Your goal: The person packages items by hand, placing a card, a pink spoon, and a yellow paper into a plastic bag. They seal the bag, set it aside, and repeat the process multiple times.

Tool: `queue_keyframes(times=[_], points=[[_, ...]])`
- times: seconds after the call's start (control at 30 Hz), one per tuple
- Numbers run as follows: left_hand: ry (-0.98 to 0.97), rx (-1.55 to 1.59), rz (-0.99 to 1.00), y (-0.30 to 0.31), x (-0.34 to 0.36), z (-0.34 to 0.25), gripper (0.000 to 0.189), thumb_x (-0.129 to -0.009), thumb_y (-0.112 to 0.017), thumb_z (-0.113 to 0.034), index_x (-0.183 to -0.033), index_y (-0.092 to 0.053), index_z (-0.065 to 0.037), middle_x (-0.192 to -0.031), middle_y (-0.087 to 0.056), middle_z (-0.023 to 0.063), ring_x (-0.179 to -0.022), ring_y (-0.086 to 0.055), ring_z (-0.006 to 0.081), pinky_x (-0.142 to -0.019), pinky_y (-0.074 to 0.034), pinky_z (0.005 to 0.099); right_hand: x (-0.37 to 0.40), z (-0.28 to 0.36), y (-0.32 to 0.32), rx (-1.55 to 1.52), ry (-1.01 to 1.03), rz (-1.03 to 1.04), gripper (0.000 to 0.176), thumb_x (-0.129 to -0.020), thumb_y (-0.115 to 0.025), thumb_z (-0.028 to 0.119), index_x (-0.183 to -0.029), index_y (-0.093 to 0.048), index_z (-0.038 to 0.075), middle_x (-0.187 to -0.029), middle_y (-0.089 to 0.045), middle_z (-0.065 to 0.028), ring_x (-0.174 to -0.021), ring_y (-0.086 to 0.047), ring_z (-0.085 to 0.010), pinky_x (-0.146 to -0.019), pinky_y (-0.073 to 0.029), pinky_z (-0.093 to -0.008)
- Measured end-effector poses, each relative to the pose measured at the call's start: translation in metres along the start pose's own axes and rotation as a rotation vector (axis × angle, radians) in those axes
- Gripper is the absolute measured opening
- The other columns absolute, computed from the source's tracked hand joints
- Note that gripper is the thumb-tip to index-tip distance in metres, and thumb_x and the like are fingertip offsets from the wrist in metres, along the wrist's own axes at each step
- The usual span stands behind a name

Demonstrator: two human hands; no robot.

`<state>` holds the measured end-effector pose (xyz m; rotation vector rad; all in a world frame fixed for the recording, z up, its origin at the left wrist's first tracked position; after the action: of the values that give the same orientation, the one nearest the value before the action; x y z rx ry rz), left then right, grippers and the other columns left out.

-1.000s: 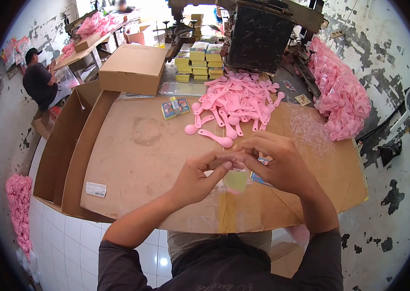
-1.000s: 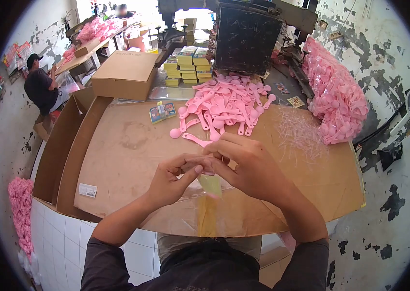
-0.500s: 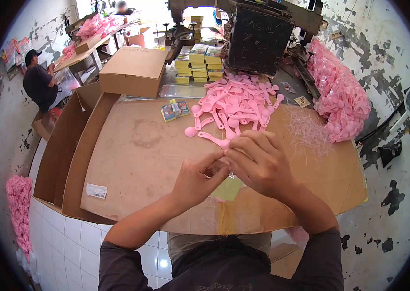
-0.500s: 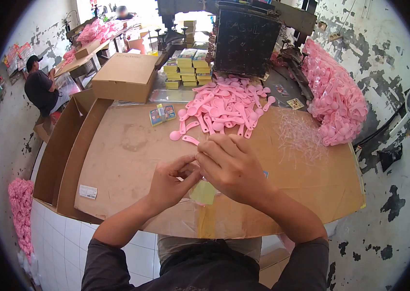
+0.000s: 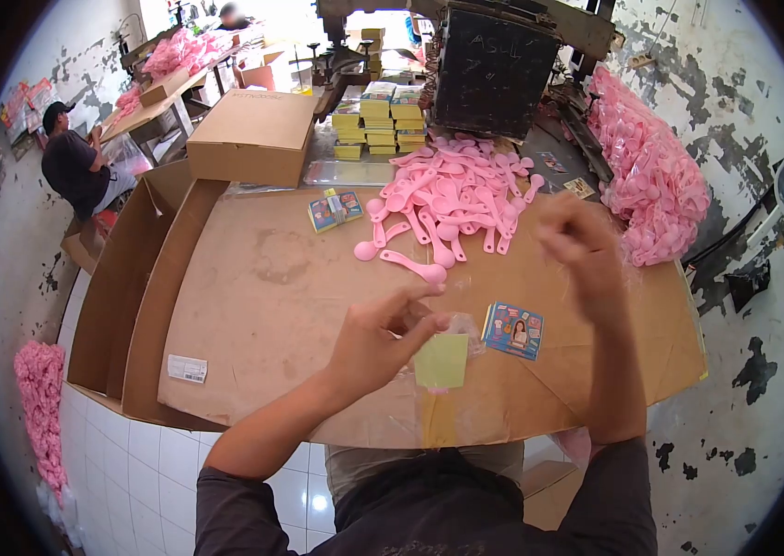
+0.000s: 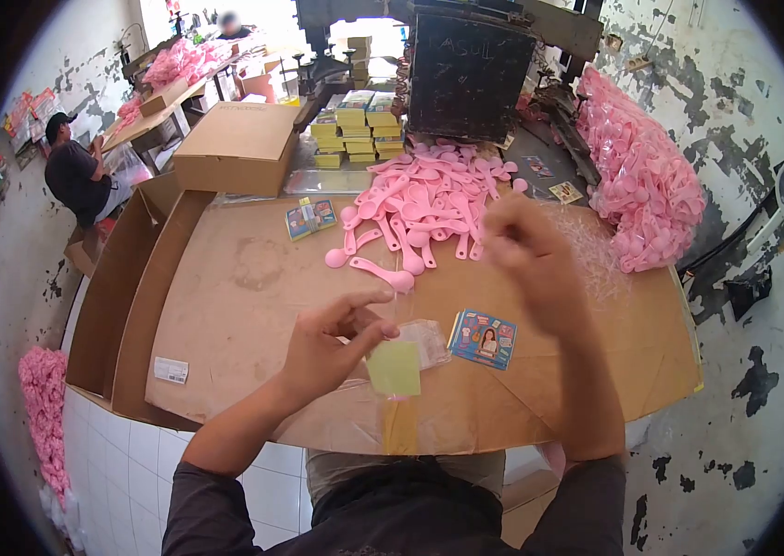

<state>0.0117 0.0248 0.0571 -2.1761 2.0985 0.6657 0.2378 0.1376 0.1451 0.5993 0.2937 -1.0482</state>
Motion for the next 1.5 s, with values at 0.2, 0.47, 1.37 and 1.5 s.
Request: queue_keyframes(times=[0.2, 0.47, 1.37, 1.5], points=[[0.013, 0.211, -0.071, 0.006, -0.005, 0.021, 0.029, -0.100, -0.068, -0.006, -0.128, -0.064, 0.000, -0.098, -0.076, 0.0082, -0.081, -0.070, 0.0063, -0.065, -0.054, 0.0219, 0.021, -0.121, 0.143, -0.032, -0.491, -0.020, 0.016, -0.097, -0.063, 0.004, -0.112, -0.062, 0.001, -0.092, -0.068, -0.0078, -0.084, -0.070, -0.0196, -0.079, -0.056, -0.0345], [0.075, 0.277, -0.091, 0.000, -0.005, 0.021, 0.029, -0.099, -0.068, -0.003, -0.127, -0.062, 0.003, -0.104, -0.076, 0.0119, -0.094, -0.072, 0.0128, -0.081, -0.059, 0.0267, 0.049, -0.096, 0.117, 1.117, 0.002, -0.266, 0.029, -0.090, -0.067, 0.004, -0.119, -0.067, 0.000, -0.102, -0.072, -0.0157, -0.094, -0.069, -0.0295, -0.085, -0.054, -0.0415], [0.224, 0.363, 0.029, -0.004, -0.008, 0.038, 0.025, -0.101, -0.070, -0.015, -0.120, -0.073, 0.000, -0.109, -0.077, 0.0077, -0.095, -0.071, 0.0106, -0.079, -0.060, 0.0279, 0.043, -0.080, -0.070, -0.347, -0.412, 0.300, 0.018, -0.098, -0.071, 0.005, -0.114, -0.070, -0.003, -0.104, -0.071, -0.0033, -0.090, -0.066, -0.0083, -0.082, -0.054, -0.0254], [0.180, 0.265, 0.048, -0.003, -0.008, 0.042, 0.024, -0.101, -0.070, -0.012, -0.121, -0.074, -0.001, -0.109, -0.077, 0.0069, -0.093, -0.071, 0.0100, -0.079, -0.060, 0.0269, 0.045, -0.089, -0.067, -0.378, -0.401, 0.318, 0.016, -0.097, -0.071, 0.004, -0.112, -0.073, -0.003, -0.104, -0.070, -0.0035, -0.092, -0.067, -0.0089, -0.082, -0.055, -0.0260]])
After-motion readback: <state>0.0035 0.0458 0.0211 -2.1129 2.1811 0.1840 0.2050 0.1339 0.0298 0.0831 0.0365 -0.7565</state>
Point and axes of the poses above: each hand's wrist, its own x-axis away from the middle knuckle, its own y-axis out of the back of the hand, z = x × y, the point moved 5 cm from there along -x, towards the middle knuckle
